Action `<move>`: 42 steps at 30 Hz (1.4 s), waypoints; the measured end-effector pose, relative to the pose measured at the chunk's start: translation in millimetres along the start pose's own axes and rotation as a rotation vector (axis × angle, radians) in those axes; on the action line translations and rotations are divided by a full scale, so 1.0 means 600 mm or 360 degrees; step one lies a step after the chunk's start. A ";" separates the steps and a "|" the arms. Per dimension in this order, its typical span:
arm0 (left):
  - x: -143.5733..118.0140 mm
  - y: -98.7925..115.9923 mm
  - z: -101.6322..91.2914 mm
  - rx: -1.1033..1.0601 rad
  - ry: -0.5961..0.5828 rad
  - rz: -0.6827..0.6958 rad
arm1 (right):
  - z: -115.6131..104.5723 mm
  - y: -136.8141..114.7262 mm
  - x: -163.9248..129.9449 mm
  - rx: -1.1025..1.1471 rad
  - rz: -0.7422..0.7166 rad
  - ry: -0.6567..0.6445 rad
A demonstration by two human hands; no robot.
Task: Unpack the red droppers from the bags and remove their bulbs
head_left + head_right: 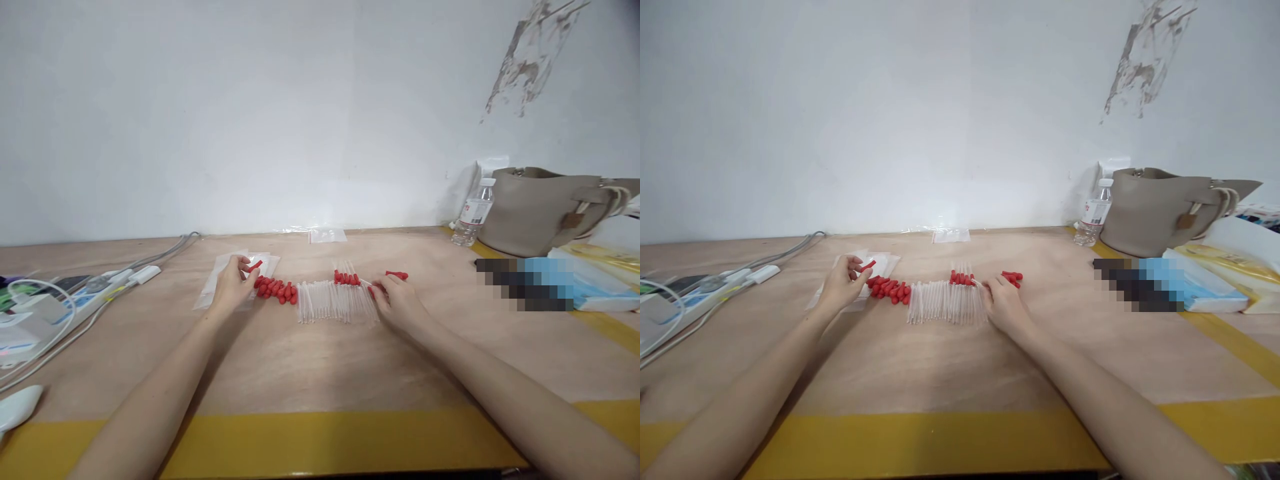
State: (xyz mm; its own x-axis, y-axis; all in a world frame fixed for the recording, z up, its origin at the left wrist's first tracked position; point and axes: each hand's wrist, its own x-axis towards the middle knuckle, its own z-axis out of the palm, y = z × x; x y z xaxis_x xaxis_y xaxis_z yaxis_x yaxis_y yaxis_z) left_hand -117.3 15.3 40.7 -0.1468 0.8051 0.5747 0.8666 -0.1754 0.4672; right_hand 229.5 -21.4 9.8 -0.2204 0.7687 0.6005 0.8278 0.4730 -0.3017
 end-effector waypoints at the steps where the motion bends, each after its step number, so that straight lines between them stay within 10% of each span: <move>1: 0.002 -0.004 0.002 0.0009 -0.0023 -0.0014 | 0.003 0.000 0.000 -0.0055 0.0016 -0.0012; 9: -0.001 -0.015 0.015 0.0122 -0.0224 -0.0048 | 0.021 0.002 -0.003 -0.0430 -0.0117 0.0024; 20: -0.019 -0.002 0.007 0.0145 0.0296 0.0244 | 0.020 -0.009 -0.015 -0.0342 -0.0137 -0.0139; 32: -0.030 0.003 0.014 0.0201 0.0272 0.0490 | -0.037 0.008 -0.005 -0.0175 -0.0473 -0.0639; 42: -0.035 0.007 0.013 0.0236 0.0189 0.0502 | -0.016 0.013 -0.001 -0.0090 -0.0276 -0.0377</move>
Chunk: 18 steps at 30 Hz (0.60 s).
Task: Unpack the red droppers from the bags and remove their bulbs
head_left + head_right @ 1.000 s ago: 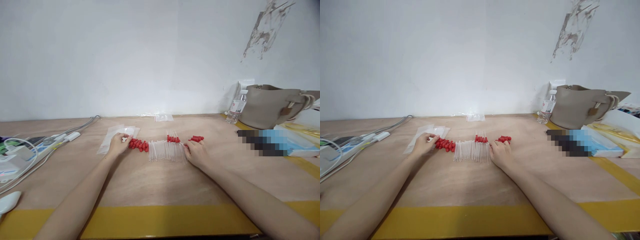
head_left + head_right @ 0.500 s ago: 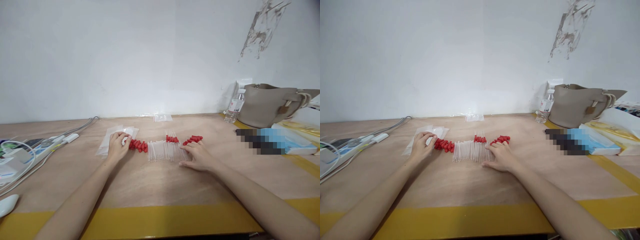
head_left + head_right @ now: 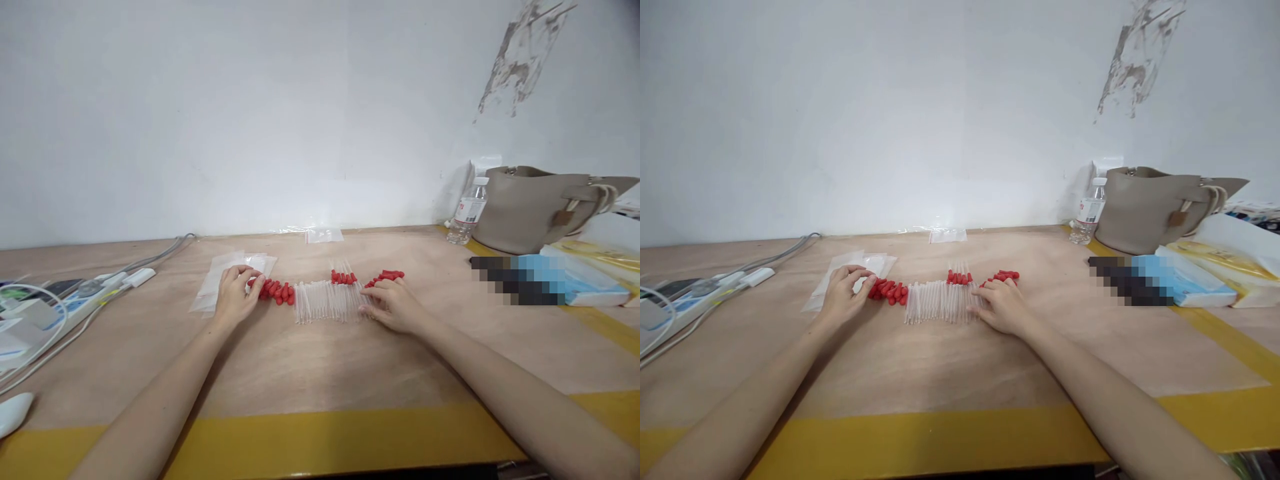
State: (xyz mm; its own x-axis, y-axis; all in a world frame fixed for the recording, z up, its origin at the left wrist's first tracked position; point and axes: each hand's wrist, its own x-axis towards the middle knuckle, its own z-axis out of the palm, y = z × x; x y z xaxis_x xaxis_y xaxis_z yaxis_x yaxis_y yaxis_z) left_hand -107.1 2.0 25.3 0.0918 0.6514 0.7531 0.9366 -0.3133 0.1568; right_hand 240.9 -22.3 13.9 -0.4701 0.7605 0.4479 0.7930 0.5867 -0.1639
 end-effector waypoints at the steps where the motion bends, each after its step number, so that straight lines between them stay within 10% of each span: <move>1: 0.000 0.002 0.000 0.0000 0.0000 0.0003 | 0.000 0.001 0.007 0.0033 0.0105 0.0015; 6: -0.006 0.022 0.000 -0.0020 -0.0066 0.0054 | -0.003 0.011 0.078 -0.0026 0.0639 -0.0111; 18: -0.017 0.050 0.000 -0.0147 -0.0147 0.0248 | 0.045 0.024 0.214 0.0076 0.1106 -0.0450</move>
State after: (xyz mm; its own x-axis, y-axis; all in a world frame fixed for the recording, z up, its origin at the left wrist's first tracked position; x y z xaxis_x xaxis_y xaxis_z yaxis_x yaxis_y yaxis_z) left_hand -79.6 -14.1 22.2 0.2677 0.6495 0.7117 0.8740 -0.4746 0.1043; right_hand 181.6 91.4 45.0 0.0463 0.9988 -0.0144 0.9288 -0.0483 -0.3675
